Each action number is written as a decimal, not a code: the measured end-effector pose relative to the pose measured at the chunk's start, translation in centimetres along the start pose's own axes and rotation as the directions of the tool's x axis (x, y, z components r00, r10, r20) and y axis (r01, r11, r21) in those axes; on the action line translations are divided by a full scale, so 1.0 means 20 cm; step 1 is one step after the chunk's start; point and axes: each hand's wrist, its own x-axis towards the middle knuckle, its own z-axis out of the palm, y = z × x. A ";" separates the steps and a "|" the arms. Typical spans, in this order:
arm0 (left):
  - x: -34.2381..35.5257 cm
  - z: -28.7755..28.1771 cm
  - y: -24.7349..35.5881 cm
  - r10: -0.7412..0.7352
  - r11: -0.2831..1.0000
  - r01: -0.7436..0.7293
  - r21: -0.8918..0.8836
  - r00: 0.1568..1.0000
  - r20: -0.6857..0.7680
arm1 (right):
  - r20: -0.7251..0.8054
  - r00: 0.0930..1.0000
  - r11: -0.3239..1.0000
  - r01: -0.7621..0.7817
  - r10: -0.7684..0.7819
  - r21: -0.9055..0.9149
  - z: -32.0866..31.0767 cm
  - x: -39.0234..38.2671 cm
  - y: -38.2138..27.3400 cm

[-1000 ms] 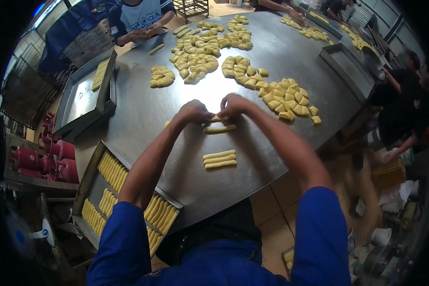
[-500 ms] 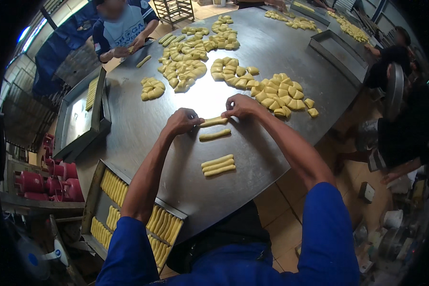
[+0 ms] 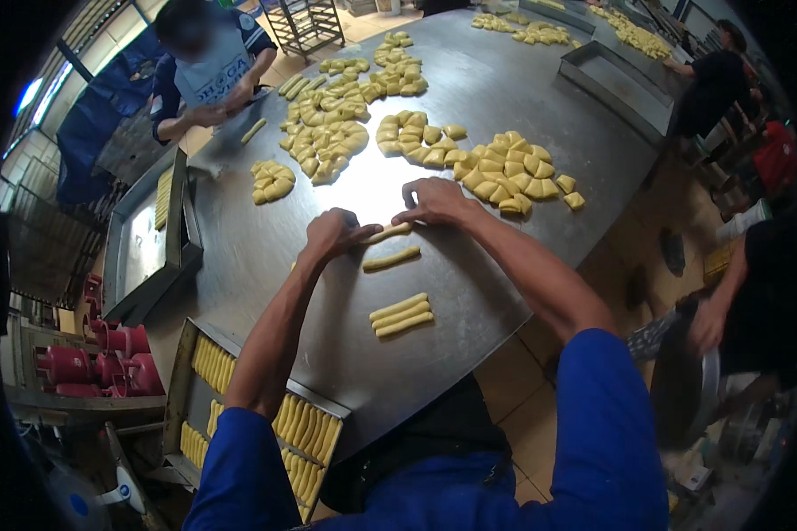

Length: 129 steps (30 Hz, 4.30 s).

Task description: The person shapes pieces of dough into sticks by hand, joins them together, and arranges them in rows on a metal tray.

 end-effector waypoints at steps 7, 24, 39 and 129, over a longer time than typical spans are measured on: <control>0.00 0.02 0.07 -0.057 0.998 0.057 0.015 0.997 -0.050 | -0.036 0.999 0.999 -0.019 0.020 0.025 0.04 -0.04 0.03; 0.03 0.04 0.03 -0.012 0.999 0.018 0.041 0.989 -0.145 | -0.072 0.995 0.995 -0.061 0.067 0.076 0.10 0.01 0.03; 0.01 0.05 -0.03 0.076 0.997 -0.079 -0.005 0.977 -0.201 | -0.087 0.992 0.994 0.084 -0.090 -0.063 0.07 0.03 0.03; -0.77 0.12 0.43 0.209 0.289 -0.163 -0.943 0.972 -0.104 | -0.609 0.700 0.716 0.200 0.373 0.669 0.20 -1.04 -0.28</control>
